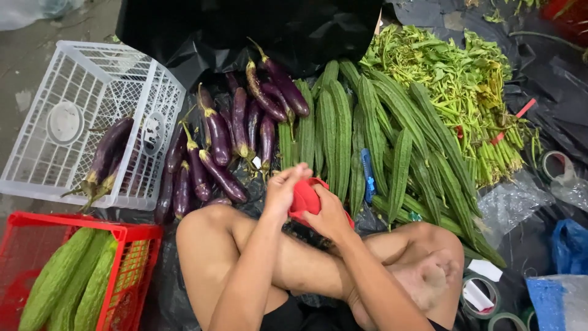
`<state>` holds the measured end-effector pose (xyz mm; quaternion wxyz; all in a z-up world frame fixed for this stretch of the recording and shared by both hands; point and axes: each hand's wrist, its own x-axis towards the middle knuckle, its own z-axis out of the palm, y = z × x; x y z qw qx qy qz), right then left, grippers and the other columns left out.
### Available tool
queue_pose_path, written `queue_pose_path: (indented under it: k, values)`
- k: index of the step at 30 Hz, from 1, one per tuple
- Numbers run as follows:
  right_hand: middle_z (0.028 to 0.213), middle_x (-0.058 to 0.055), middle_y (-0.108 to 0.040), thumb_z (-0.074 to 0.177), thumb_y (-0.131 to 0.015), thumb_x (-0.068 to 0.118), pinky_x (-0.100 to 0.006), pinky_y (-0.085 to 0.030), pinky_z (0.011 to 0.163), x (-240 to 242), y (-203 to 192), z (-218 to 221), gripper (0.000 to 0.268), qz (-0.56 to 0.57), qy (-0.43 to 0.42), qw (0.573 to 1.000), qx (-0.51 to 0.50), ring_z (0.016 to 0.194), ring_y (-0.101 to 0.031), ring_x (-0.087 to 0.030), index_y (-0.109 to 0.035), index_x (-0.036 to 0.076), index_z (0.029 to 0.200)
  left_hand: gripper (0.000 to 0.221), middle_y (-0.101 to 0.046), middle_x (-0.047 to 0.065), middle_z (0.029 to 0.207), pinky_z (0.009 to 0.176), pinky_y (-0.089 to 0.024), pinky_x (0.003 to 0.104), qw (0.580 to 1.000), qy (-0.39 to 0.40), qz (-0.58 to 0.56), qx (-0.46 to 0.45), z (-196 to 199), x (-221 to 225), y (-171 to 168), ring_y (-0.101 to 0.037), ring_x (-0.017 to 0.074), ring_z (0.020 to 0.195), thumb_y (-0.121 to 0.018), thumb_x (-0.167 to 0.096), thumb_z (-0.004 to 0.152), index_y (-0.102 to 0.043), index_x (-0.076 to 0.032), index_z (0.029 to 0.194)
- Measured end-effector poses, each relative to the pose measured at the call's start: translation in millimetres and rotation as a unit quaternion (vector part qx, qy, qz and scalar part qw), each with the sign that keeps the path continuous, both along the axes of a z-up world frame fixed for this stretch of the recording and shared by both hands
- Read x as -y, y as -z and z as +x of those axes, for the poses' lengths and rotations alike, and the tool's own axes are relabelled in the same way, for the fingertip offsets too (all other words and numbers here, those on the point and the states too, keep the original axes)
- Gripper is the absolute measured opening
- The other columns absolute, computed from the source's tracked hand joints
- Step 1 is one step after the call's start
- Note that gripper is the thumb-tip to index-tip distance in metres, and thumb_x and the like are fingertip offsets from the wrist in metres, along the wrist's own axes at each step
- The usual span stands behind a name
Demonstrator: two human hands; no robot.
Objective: A person is cleaning eggplants by wiping them with a red cloth and then placing them into a white plastic crate.
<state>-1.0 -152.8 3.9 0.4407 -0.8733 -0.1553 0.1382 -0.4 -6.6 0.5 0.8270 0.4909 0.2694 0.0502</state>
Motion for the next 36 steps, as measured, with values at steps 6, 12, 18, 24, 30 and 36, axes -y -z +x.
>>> queue_pose_path:
  k: [6, 12, 18, 24, 30, 36]
  values:
    - [0.094, -0.02, -0.071, 0.068, -0.084, 0.03, -0.053, -0.055, 0.081, -3, -2, 1, 0.045, 0.123, 0.037, 0.992, 0.022, 0.094, -0.071, -0.04, -0.068, 0.01, 0.105, 0.024, -0.078, 0.019, 0.099, 0.088, -0.06, 0.039, 0.996, 0.078, 0.044, 0.007, -1, 10, 12, -0.075, 0.0254, 0.093, -0.081, -0.019, 0.091, -0.079, -0.003, 0.11]
    - [0.085, -0.022, -0.066, 0.07, -0.081, 0.024, -0.049, -0.052, 0.075, -1, 10, 7, 0.037, 0.12, 0.002, 0.992, -0.024, 0.081, -0.066, -0.037, -0.067, 0.007, 0.1, 0.028, -0.078, 0.019, 0.101, 0.092, -0.059, 0.039, 1.0, 0.021, 0.001, 0.017, -1, 1, 2, -0.075, 0.0234, 0.097, -0.079, -0.021, 0.092, -0.077, -0.002, 0.113]
    - [0.083, -0.015, -0.07, 0.06, -0.088, 0.033, -0.044, -0.052, 0.074, -9, -9, 9, 0.048, 0.095, -0.036, 0.991, -0.082, 0.083, -0.069, -0.032, -0.068, 0.011, 0.099, 0.029, -0.077, 0.019, 0.108, 0.099, -0.056, 0.039, 0.997, -0.062, -0.053, 0.013, 1, -15, 18, -0.074, 0.025, 0.104, -0.072, -0.024, 0.097, -0.074, -0.005, 0.119]
    - [0.093, -0.023, -0.072, 0.064, -0.089, 0.031, -0.053, -0.052, 0.082, -13, -7, 7, 0.053, 0.075, -0.05, 0.992, -0.088, 0.096, -0.069, -0.046, -0.067, 0.009, 0.107, 0.034, -0.078, 0.014, 0.106, 0.097, -0.058, 0.036, 0.988, -0.126, -0.087, 0.034, 2, -27, 9, -0.075, 0.0219, 0.102, -0.073, -0.028, 0.097, -0.072, -0.007, 0.124]
    - [0.081, -0.019, -0.067, 0.065, -0.086, 0.034, -0.048, -0.051, 0.074, -7, -14, 4, 0.044, 0.08, -0.044, 0.993, -0.074, 0.082, -0.068, -0.04, -0.064, 0.01, 0.094, 0.032, -0.077, 0.016, 0.108, 0.095, -0.059, 0.037, 0.988, -0.115, -0.098, 0.037, 5, -24, 20, -0.076, 0.0263, 0.1, -0.071, -0.026, 0.099, -0.071, -0.004, 0.123]
    - [0.07, -0.015, -0.062, 0.065, -0.085, 0.034, -0.042, -0.051, 0.068, -4, -13, 7, 0.039, 0.101, -0.024, 0.993, -0.053, 0.072, -0.065, -0.033, -0.061, 0.01, 0.083, 0.021, -0.078, 0.019, 0.1, 0.088, -0.061, 0.037, 1.0, -0.007, 0.004, -0.001, -3, -5, 4, -0.078, 0.0268, 0.092, -0.077, -0.022, 0.094, -0.078, -0.006, 0.106]
